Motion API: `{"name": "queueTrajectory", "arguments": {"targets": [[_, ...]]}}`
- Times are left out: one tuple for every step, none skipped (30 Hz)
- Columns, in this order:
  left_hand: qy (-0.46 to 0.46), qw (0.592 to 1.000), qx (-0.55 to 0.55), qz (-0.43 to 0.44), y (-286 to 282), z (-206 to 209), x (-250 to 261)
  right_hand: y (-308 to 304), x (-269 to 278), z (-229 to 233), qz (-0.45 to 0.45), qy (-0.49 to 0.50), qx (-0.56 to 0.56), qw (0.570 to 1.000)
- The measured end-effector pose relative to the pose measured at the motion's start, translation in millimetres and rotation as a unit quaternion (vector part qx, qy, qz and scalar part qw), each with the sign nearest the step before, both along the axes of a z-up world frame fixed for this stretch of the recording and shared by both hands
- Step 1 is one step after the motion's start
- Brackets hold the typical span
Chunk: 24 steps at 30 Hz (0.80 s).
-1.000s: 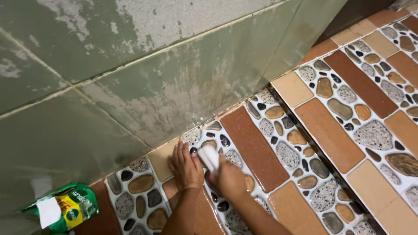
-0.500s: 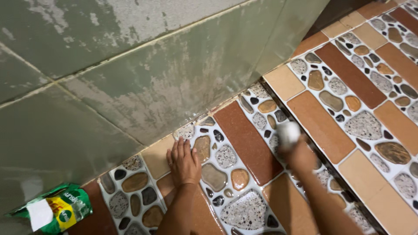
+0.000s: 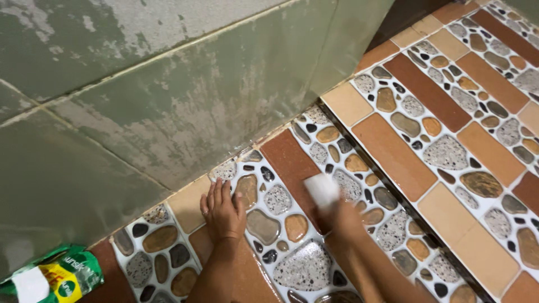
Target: The person cleans a tiled bathroom floor by hand with a brush and soapy water from a bucket, then rinses several cleaning tools in the bucket.
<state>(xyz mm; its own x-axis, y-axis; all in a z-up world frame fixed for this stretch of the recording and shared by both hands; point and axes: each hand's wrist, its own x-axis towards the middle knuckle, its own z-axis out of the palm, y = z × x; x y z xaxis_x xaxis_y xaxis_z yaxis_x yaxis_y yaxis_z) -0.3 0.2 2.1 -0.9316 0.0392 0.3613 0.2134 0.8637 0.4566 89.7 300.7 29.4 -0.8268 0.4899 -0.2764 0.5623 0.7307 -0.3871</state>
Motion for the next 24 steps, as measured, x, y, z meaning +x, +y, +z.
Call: {"name": "queueTrajectory", "arguments": {"targets": [[-0.006,0.999,-0.035,-0.009,2.1,4.6,1.3,40.2,4.6,1.4,-0.018,0.003,0.036,0.999],[-0.006,0.999,-0.034,-0.012,3.8,9.6,3.1,73.2,9.8,3.4,-0.033,0.0,0.07,0.997],[-0.008,0.996,-0.065,-0.067,5.9,14.6,4.7,102.5,16.5,9.9,-0.053,0.0,0.091,0.994],[-0.01,0.988,-0.096,-0.122,9.0,18.8,5.2,123.6,26.6,19.6,-0.092,0.004,0.08,0.993],[-0.011,0.988,-0.094,-0.126,11.9,21.6,4.7,123.3,30.9,21.2,-0.095,0.003,0.082,0.992],[-0.023,0.982,-0.098,-0.159,12.9,23.1,3.7,116.3,34.2,24.8,-0.105,0.007,0.075,0.992],[-0.034,0.976,-0.103,-0.19,12.3,23.0,3.7,103.9,34.7,29.7,-0.113,0.011,0.066,0.991],[-0.035,0.976,-0.102,-0.192,12.6,21.3,4.5,82.8,35.5,33.0,-0.117,-0.014,0.058,0.991],[-0.023,0.976,-0.1,-0.193,11.9,18.5,4.1,50.1,37.9,32.0,-0.121,-0.038,0.048,0.991],[-0.011,0.976,-0.097,-0.195,10.9,14.8,3.3,5.2,47.7,27.3,-0.19,-0.011,0.045,0.981],[-0.013,0.975,-0.097,-0.197,9.5,10.4,2.5,-33.3,56.2,24.6,-0.198,-0.005,0.03,0.98],[-0.018,0.974,-0.098,-0.203,7.9,6.1,0.5,-61.3,67.2,22.2,-0.162,0.007,0.003,0.987],[-0.022,0.972,-0.099,-0.21,6.6,2.7,-2.3,-92.4,76.2,19.9,-0.122,0.029,-0.029,0.992],[-0.021,0.972,-0.099,-0.213,5.2,0.2,-3.3,-113.5,89.1,17.2,-0.087,0.051,-0.069,0.993],[-0.026,0.971,-0.089,-0.219,3.1,-1.4,-4.7,-131.9,102.6,13.8,-0.061,0.071,-0.117,0.989],[-0.031,0.971,-0.079,-0.225,3.1,-2.4,-4.7,-145.5,114.5,10.7,-0.033,0.091,-0.166,0.981],[-0.03,0.97,-0.08,-0.229,6.8,-2.7,-4.1,-150.7,123.0,8.8,0.02,0.115,-0.181,0.976],[-0.035,0.976,-0.057,-0.205,12.0,-2.2,-2.7,-151.7,127.9,7.5,0.27,0.239,0.053,0.931],[-0.041,0.982,-0.033,-0.184,18.9,-1.1,0.0,-143.1,125.9,5.7,0.264,0.239,0.055,0.933],[-0.039,0.98,-0.033,-0.191,26.7,0.5,4.9,-124.8,117.3,3.9,-0.056,0.182,-0.286,0.939],[-0.057,0.982,-0.063,-0.167,37.0,2.0,11.8,-100.1,105.6,2.5,-0.359,0.088,-0.567,0.736],[-0.075,0.982,-0.093,-0.143,47.7,3.5,17.7,-61.3,101.3,4.5,-0.211,0.086,-0.331,0.916],[-0.075,0.982,-0.093,-0.148,56.3,4.4,24.5,-15.2,113.0,10.5,-0.038,0.07,-0.06,0.995],[-0.087,0.974,-0.084,-0.19,64.0,4.8,31.1,20.0,90.8,3.4,-0.085,-0.099,0.06,0.99]]}}
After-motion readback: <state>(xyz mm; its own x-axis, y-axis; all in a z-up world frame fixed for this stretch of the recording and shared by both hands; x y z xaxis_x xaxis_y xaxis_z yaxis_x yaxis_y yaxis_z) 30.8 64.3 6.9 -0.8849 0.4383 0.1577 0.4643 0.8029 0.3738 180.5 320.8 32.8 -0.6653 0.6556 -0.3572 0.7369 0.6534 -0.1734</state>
